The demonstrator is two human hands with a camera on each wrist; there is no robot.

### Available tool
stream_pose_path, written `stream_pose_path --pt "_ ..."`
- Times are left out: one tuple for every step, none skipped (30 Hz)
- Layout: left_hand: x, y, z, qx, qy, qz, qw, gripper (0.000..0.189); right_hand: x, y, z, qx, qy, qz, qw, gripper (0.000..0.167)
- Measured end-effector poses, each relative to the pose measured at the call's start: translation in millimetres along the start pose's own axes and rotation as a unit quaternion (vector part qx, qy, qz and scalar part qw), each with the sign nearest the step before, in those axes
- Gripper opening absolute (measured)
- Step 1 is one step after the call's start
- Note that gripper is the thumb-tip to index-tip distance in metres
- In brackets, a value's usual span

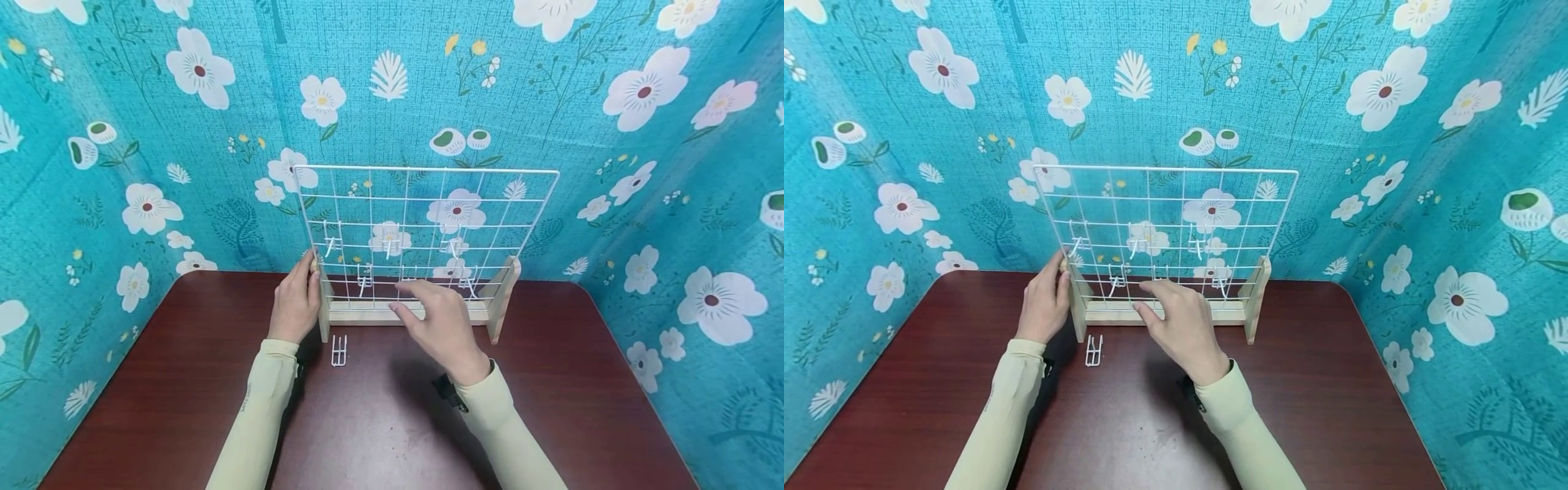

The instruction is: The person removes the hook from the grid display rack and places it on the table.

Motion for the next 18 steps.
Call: stream_pose_path --pt "-0.2 0.1 -0.1 -0.001 -0.001 -0.001 1.0000 0.045 0.2 1 -2 -0.001 0.003 0.001 1.0000 0.030" --pt "-0.2 0.2 -0.3 -0.001 -0.001 -0.002 1.0000 0.045 0.5 2 -3 -0.002 0.006 0.002 1.0000 0.030" --pt "-0.2 0.4 -0.4 -0.001 -0.002 -0.002 1.0000 0.045 0.7 2 -5 -0.003 0.009 0.003 1.0000 0.030" --pt "0.1 0.7 -0.5 -0.002 -0.002 -0.001 1.0000 0.045 0.8 3 -6 -0.003 0.012 0.003 0.9999 0.030" --pt "0.1 1.0 -0.5 -0.002 -0.002 -0.001 1.0000 0.046 0.9 4 -7 -0.003 0.014 0.003 0.9999 0.030" --pt "0.4 1.3 -0.4 -0.002 -0.002 0.000 1.0000 0.046 1.0 5 -8 -0.002 0.015 0.004 0.9999 0.030" --pt "0.5 1.8 -0.5 -0.002 -0.001 0.001 1.0000 0.046 1.0 5 -8 -0.002 0.016 0.004 0.9999 0.030" --pt "0.6 2.0 -0.4 -0.002 -0.001 0.002 1.0000 0.046 1.1 6 -9 -0.002 0.016 0.004 0.9999 0.030" --pt "0.6 2.3 -0.5 -0.002 -0.001 0.003 1.0000 0.046 1.3 6 -10 -0.003 0.018 0.003 0.9998 0.031" --pt "0.7 2.3 -0.4 -0.001 -0.001 0.003 1.0000 0.046 1.6 7 -10 -0.005 0.019 0.003 0.9998 0.031" --pt "0.8 2.1 -0.1 -0.002 -0.002 0.002 1.0000 0.046 1.9 7 -11 -0.007 0.021 0.002 0.9998 0.031" --pt "1.0 1.9 0.1 -0.002 -0.004 0.001 1.0000 0.046 2.1 8 -12 -0.009 0.023 0.001 0.9997 0.031" --pt "1.0 1.6 0.4 -0.003 -0.006 0.000 1.0000 0.047 2.2 9 -14 -0.010 0.026 0.000 0.9996 0.030" --pt "0.8 1.2 0.6 -0.004 -0.007 -0.002 1.0000 0.047 2.4 9 -15 -0.011 0.029 0.000 0.9995 0.030" --pt "0.7 0.9 0.6 -0.004 -0.008 -0.003 1.0000 0.047 2.5 10 -16 -0.012 0.031 0.000 0.9994 0.030" --pt "0.7 0.7 0.6 -0.004 -0.008 -0.004 1.0000 0.047 2.7 11 -18 -0.011 0.032 0.001 0.9994 0.030" --pt "0.8 0.7 0.4 -0.004 -0.008 -0.003 1.0000 0.047 2.9 12 -19 -0.011 0.033 0.003 0.9994 0.030" --pt "1.1 0.8 0.1 -0.004 -0.007 -0.002 1.0000 0.047 3.1 13 -20 -0.012 0.034 0.005 0.9993 0.030"
Point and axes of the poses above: each hand's wrist, its own x-axis towards the middle knuckle, its own z-axis out of the palm, y = z × x, the point moved 8 cm from there along x, towards the middle knuckle, and after that the axes turned 11 degrees about x, right-handed, at the moved point
